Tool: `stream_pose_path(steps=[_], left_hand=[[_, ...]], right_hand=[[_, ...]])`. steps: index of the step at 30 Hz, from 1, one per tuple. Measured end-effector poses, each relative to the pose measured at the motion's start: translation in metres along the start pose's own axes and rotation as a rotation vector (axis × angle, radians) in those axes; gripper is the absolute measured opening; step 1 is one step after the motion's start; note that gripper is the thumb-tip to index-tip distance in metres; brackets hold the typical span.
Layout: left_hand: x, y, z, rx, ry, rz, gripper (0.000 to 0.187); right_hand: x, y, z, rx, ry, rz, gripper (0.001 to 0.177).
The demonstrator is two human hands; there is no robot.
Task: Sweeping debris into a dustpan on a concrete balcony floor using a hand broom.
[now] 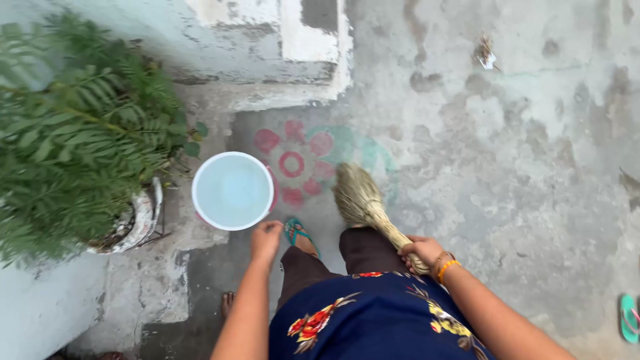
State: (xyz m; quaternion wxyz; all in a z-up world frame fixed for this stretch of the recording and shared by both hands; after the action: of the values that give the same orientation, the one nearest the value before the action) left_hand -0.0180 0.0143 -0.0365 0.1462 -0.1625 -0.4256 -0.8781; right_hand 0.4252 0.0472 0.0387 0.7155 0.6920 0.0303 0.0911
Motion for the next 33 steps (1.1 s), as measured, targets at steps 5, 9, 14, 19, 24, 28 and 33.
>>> stream_pose_path(steps=[5,9,14,19,24,28,33], left_hand=[[-0.003,0.03,-0.008,-0.046,-0.012,0.078,0.027],[-0.014,0.048,-0.025,-0.042,-0.073,0.014,0.034],[-0.02,0.046,-0.03,-0.076,-0.171,0.029,0.035],[-0.032,0.048,-0.015,-0.114,-0.231,-0.022,0.035],[-0.048,0.051,-0.006,-0.194,-0.317,-0.094,0.035],[-0.046,0.06,0.006,-0.148,-0.326,-0.103,0.037],[-0.038,0.063,0.004,-0.1,-0.358,-0.1,0.037]], right_hand=[[0.014,-0.072,0.047,-0.254,-0.337,-0.199,0.021],[0.024,-0.074,0.048,-0.357,-0.389,-0.241,0.013],[0.046,-0.084,0.071,-0.289,-0.214,-0.159,0.013],[0.066,-0.107,0.102,-0.248,-0.202,-0.117,0.013],[0.087,-0.097,0.109,-0.006,0.124,0.035,0.044],[0.101,-0.102,0.112,0.038,0.391,0.242,0.061],[0.108,-0.088,0.105,0.01,0.789,0.376,0.06]])
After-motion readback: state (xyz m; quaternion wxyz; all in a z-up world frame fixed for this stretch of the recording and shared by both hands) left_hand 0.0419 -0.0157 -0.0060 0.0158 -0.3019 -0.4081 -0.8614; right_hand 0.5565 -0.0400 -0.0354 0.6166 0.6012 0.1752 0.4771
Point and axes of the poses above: each hand's wrist, its own y-axis away from the middle knuckle, its own x-axis out of the back of the hand, z = x × y, the point moved 5 cm from there along -y, towards the middle knuckle, and after that the axes turned 9 degrees about -x, right-handed, at the moved point
